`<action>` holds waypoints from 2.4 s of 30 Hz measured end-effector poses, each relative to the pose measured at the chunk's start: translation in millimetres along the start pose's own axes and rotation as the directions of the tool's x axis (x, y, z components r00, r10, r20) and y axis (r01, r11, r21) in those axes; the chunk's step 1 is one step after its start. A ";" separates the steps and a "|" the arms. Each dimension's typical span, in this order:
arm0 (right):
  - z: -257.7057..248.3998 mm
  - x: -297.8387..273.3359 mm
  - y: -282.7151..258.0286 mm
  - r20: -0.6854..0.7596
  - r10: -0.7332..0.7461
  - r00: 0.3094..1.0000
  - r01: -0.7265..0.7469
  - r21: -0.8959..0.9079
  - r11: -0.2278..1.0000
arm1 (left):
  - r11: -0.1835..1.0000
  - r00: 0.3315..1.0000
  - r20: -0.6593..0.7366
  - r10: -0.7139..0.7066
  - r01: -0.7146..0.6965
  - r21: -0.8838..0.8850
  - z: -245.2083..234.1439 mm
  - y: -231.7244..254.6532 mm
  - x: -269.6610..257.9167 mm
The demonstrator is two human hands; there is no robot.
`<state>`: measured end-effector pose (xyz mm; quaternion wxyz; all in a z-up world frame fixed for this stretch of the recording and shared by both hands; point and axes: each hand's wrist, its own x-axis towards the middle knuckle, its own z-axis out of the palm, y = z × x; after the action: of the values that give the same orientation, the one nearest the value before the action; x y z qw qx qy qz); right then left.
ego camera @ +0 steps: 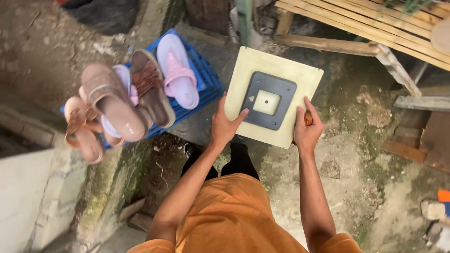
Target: The person is using sandpaper to smooth the edges and surface of a plastic clock housing.
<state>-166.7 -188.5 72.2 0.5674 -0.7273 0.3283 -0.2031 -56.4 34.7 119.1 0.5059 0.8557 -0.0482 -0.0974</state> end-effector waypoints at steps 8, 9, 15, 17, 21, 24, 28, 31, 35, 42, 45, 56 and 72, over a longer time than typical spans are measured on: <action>22.3 -18.0 -36.9 0.117 -0.070 0.991 0.061 0.079 0.995 | 0.999 0.980 -0.195 0.028 -0.036 -0.036 -46.4 -0.1 -49.3; 26.1 -21.2 -37.8 0.130 -0.095 0.987 0.087 0.068 0.994 | 0.998 0.978 -0.208 -0.008 -0.005 -0.061 -53.0 -1.1 -56.2; 61.3 -47.4 -48.5 0.306 -0.275 0.911 0.251 0.117 0.961 | 0.985 0.912 -0.393 -0.119 0.060 -0.159 -95.7 -12.0 -122.4; 78.4 -59.5 -48.0 0.366 -0.333 0.869 0.297 0.152 0.943 | 0.981 0.878 -0.455 -0.147 0.070 -0.182 -103.0 -31.2 -147.0; 106.6 -108.0 -56.7 0.549 -0.346 0.761 0.329 0.132 0.935 | 0.963 0.755 -0.608 -0.244 0.116 -0.243 -121.9 -56.4 -215.5; 104.3 -153.7 -56.3 0.694 -0.299 0.655 0.312 0.112 0.944 | 0.921 0.616 -0.688 -0.383 0.196 -0.337 -117.9 -61.7 -286.6; 115.0 -211.6 -61.8 0.814 -0.292 0.501 0.282 0.166 0.945 | 0.894 0.425 -0.786 -0.448 0.228 -0.385 -119.3 -68.4 -362.1; 121.7 -252.6 -55.5 0.890 -0.253 0.380 0.258 0.160 0.953 | 0.881 0.298 -0.837 -0.459 0.273 -0.386 -110.2 -81.1 -415.2; 118.0 -309.9 -52.8 0.936 -0.276 0.218 0.307 0.202 0.930 | 0.868 0.150 -0.871 -0.467 0.263 -0.421 -89.9 -100.1 -479.0; 101.3 -379.7 -46.1 0.941 -0.339 -0.017 0.405 0.316 0.858 | 0.816 -0.062 -0.840 -0.539 0.210 -0.539 -71.0 -82.8 -561.0; 90.3 -397.8 -48.9 0.944 -0.320 -0.077 0.401 0.324 0.857 | 0.808 -0.120 -0.831 -0.542 0.196 -0.556 -61.4 -79.6 -581.2; 87.6 -402.5 -60.6 0.898 -0.428 -0.101 0.390 0.431 0.814 | 0.805 -0.163 -0.825 -0.541 0.185 -0.564 -70.7 -68.2 -584.7; 111.5 -305.7 -96.7 0.926 -0.261 0.275 0.315 0.169 0.934 | 0.846 0.153 -0.839 -0.523 0.208 -0.490 -129.3 -74.2 -457.2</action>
<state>-282.9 118.6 158.0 0.5874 -0.7698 -0.1904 0.1613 -476.1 264.1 168.7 0.4953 0.6445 0.4910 0.3133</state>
